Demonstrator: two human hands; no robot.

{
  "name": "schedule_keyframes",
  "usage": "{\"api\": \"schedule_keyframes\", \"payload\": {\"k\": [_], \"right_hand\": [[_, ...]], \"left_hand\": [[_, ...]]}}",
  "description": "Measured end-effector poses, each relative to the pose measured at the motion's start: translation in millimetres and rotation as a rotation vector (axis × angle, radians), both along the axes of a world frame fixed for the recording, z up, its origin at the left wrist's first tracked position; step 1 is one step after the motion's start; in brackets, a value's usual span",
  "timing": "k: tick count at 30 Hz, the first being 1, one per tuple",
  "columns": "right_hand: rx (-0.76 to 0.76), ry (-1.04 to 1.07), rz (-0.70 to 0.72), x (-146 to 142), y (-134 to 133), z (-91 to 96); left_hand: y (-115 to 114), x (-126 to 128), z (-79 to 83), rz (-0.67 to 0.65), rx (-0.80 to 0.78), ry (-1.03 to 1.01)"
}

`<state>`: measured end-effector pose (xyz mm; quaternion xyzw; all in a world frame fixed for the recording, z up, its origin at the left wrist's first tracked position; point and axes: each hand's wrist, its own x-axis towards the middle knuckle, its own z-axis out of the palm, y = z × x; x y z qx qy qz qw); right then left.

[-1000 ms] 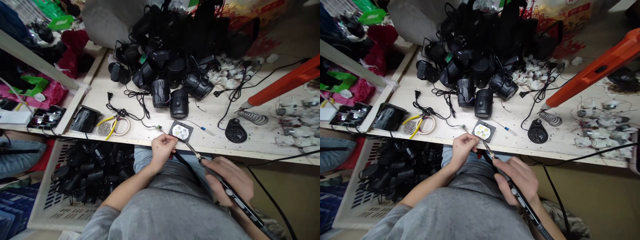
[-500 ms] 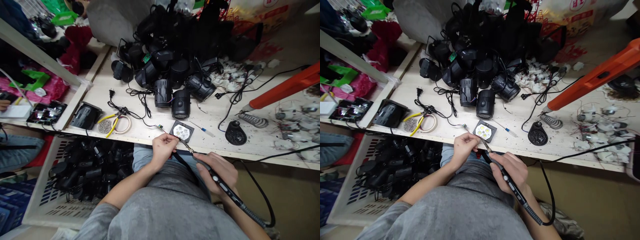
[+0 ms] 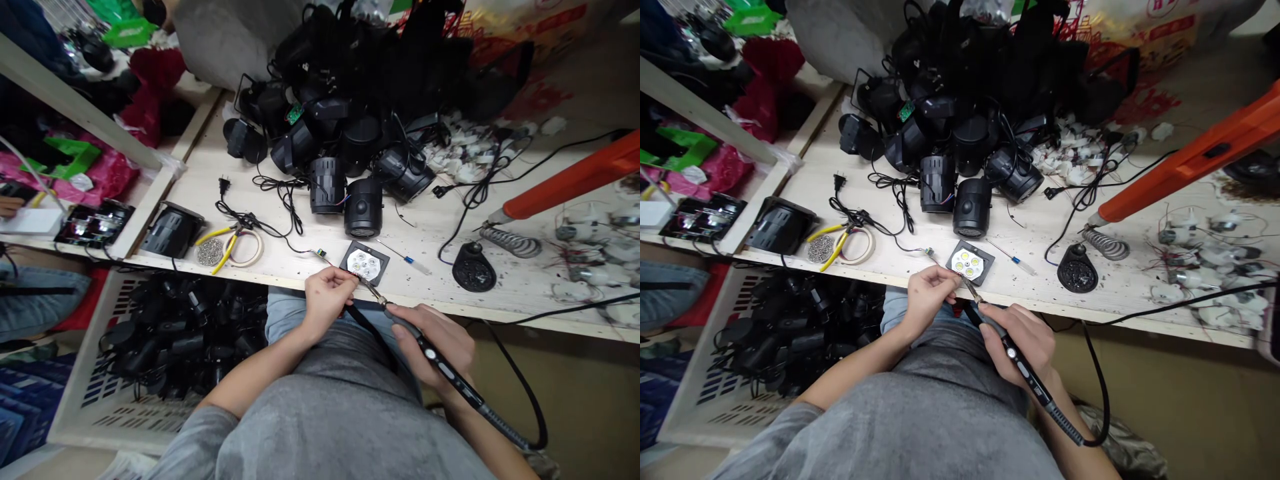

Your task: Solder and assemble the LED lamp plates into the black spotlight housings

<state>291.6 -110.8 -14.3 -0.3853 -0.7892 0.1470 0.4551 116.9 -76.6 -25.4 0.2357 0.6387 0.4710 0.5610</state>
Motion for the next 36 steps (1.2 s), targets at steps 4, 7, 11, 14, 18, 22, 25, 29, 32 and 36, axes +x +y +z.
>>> {"api": "schedule_keyframes", "payload": {"k": [4,7,11,14,18,22,25,29,32,36], "right_hand": [[-0.006,-0.011,-0.034,-0.2,-0.9,0.3],[0.003,-0.022,-0.055,-0.7,-0.7,1.6],[-0.008,-0.017,-0.056,-0.9,-0.7,4.5],[-0.046,-0.041,-0.055,-0.2,-1.6,7.6],[-0.07,-0.045,-0.051,1.4,-2.8,10.2],[-0.072,-0.043,-0.037,2.0,-2.4,10.7],[-0.076,-0.034,-0.046,1.2,-1.7,10.0],[-0.059,-0.018,-0.066,0.0,-1.1,8.1],[-0.073,-0.03,-0.07,-0.1,-0.9,7.7],[-0.077,-0.013,-0.056,0.9,-0.9,9.1]], "left_hand": [[-0.3,-0.6,-0.6,-0.002,0.012,0.007],[-0.7,-0.6,-1.4,-0.008,0.024,0.011],[-1.1,-0.1,-2.9,-0.003,0.037,0.006],[-1.2,-0.2,-4.1,-0.003,0.035,0.014],[-1.2,-0.6,-4.2,-0.003,0.039,0.018],[-1.0,-0.2,-3.1,-0.001,0.04,0.014],[-0.8,0.2,-2.7,-0.005,0.034,0.017],[-0.8,0.2,-2.5,-0.006,0.015,0.014],[-0.5,0.4,-1.9,-0.004,0.011,0.009],[0.4,0.8,-0.6,0.0,0.007,0.0]]}}
